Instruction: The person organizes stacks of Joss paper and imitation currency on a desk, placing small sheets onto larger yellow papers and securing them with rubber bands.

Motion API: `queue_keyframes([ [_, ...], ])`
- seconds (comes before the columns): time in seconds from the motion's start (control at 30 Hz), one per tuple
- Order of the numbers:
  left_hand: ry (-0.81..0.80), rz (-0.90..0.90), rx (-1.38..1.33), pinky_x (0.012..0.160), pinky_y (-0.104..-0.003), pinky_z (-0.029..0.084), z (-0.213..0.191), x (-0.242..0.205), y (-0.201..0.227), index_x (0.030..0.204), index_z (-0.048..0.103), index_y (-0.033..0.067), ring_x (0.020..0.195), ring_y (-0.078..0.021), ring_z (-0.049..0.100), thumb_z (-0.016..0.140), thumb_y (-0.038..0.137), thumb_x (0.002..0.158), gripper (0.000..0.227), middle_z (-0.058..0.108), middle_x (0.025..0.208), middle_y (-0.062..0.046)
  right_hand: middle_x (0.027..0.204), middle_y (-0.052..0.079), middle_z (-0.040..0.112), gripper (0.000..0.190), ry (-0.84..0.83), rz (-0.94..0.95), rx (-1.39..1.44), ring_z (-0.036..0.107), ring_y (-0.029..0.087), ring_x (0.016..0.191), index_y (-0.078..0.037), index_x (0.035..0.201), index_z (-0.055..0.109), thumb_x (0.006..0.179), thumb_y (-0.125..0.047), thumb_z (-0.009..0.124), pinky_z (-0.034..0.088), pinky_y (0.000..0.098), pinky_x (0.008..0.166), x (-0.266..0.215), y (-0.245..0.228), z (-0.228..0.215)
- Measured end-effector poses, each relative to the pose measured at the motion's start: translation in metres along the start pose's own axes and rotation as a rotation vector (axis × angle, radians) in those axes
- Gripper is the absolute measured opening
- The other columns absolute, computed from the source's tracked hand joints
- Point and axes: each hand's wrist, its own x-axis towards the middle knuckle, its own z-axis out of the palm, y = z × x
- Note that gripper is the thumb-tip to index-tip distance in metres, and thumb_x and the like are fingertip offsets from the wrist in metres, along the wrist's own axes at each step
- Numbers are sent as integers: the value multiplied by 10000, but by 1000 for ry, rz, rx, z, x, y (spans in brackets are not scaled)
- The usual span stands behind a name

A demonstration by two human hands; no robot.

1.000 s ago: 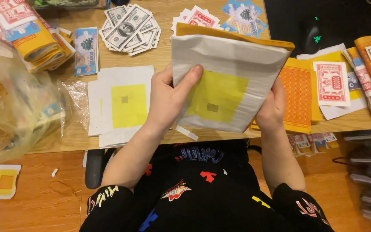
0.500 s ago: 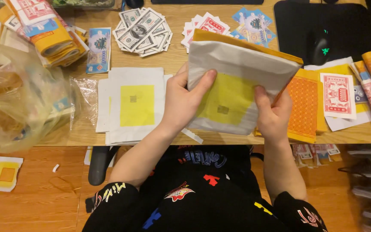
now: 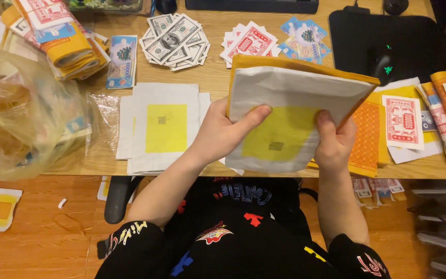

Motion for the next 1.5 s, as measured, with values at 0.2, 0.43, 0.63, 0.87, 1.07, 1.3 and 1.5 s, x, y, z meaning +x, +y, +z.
queue_keyframes([
  [0.2, -188, 149, -94, 711, -230, 490, -8, 1, -7, 927, 676, 84, 816, -50, 555, 610, 333, 928, 257, 629, 871, 72, 1053, 26, 616, 288, 30, 75, -57, 567, 129, 963, -20, 1172, 583, 939, -176, 518, 496, 282, 849, -1, 1, -5],
  [0.43, -274, 349, 268, 530, -253, 310, -24, -8, 19, 744, 536, 104, 575, -71, 357, 626, 252, 947, 267, 409, 621, 62, 1193, 238, 625, 652, -509, -34, -209, 653, 308, 1101, 133, 1210, 549, 833, -400, 550, 554, 327, 911, 47, -117, -21],
  [0.63, -265, 691, 675, 507, -346, 384, -18, -5, 28, 1210, 569, 116, 584, -253, 610, 575, 311, 988, 295, 688, 785, -56, 854, 29, 663, 375, -1136, -263, -877, 602, 210, 660, -164, 1222, 594, 868, -270, 657, 456, 334, 623, 72, -135, 9],
  [0.87, -316, 143, 412, 560, -248, 398, -69, -3, 29, 954, 592, 122, 597, -124, 564, 666, 356, 863, 262, 553, 674, 1, 787, -33, 585, 193, -593, 177, -608, 507, 75, 742, -7, 814, 640, 857, -168, 738, 414, 261, 604, 84, -73, -53],
  [1.07, -146, 112, -390, 1014, -342, 500, -39, 6, -66, 1314, 483, 22, 1159, -177, 581, 751, 405, 799, 696, 603, 1275, -90, 980, -4, 659, 252, -255, 331, -197, 610, 95, 870, -51, 987, 631, 826, -215, 733, 525, 230, 748, 73, -32, -41],
  [1.3, 190, -240, -192, 736, -276, 562, -22, 10, -13, 1020, 711, 52, 851, -110, 666, 682, 390, 756, 430, 739, 959, -48, 1117, 68, 678, 420, -358, 464, -305, 634, 147, 984, -18, 1144, 620, 772, -178, 729, 533, 294, 836, 68, -35, -31],
  [1.5, 81, -153, 13, 676, -244, 497, -38, 16, -26, 903, 688, 102, 754, -66, 584, 718, 384, 778, 309, 664, 818, 31, 1131, 48, 673, 377, -386, 362, -210, 627, 139, 1018, -46, 1136, 615, 792, -140, 738, 530, 293, 881, 70, -18, -35],
])
